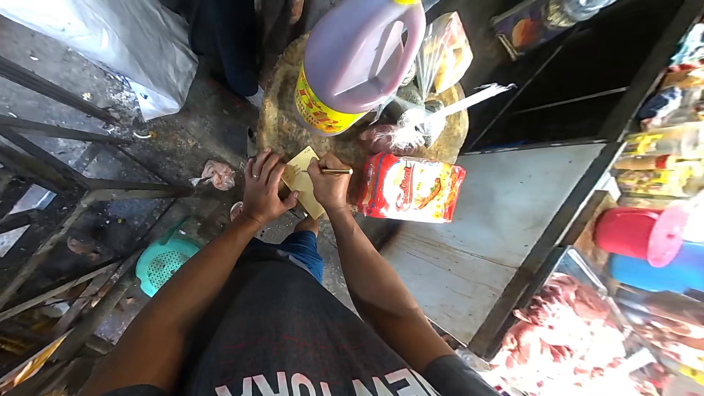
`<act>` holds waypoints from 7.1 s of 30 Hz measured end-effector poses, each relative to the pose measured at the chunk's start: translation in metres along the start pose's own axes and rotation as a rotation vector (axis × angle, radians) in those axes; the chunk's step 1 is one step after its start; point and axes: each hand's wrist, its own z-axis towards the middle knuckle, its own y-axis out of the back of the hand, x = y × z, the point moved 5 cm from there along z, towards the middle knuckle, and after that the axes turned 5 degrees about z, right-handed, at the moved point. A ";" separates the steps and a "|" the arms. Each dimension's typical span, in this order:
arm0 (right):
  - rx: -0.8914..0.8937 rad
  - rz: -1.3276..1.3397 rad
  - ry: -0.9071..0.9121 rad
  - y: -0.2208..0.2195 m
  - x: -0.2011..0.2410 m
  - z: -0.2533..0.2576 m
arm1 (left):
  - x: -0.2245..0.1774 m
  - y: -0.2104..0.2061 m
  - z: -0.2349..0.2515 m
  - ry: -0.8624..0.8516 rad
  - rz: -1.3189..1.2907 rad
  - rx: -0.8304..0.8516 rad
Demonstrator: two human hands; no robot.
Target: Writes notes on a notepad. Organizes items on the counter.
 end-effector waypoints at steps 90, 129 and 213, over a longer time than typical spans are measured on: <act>0.146 0.264 -0.166 -0.010 0.011 -0.016 | 0.000 -0.002 0.000 0.033 -0.069 -0.113; 0.208 0.121 -0.072 -0.012 0.006 -0.006 | -0.002 -0.002 0.002 0.032 -0.054 -0.081; 0.121 -0.001 -0.064 -0.002 -0.003 0.004 | -0.002 -0.001 0.004 0.019 -0.035 -0.122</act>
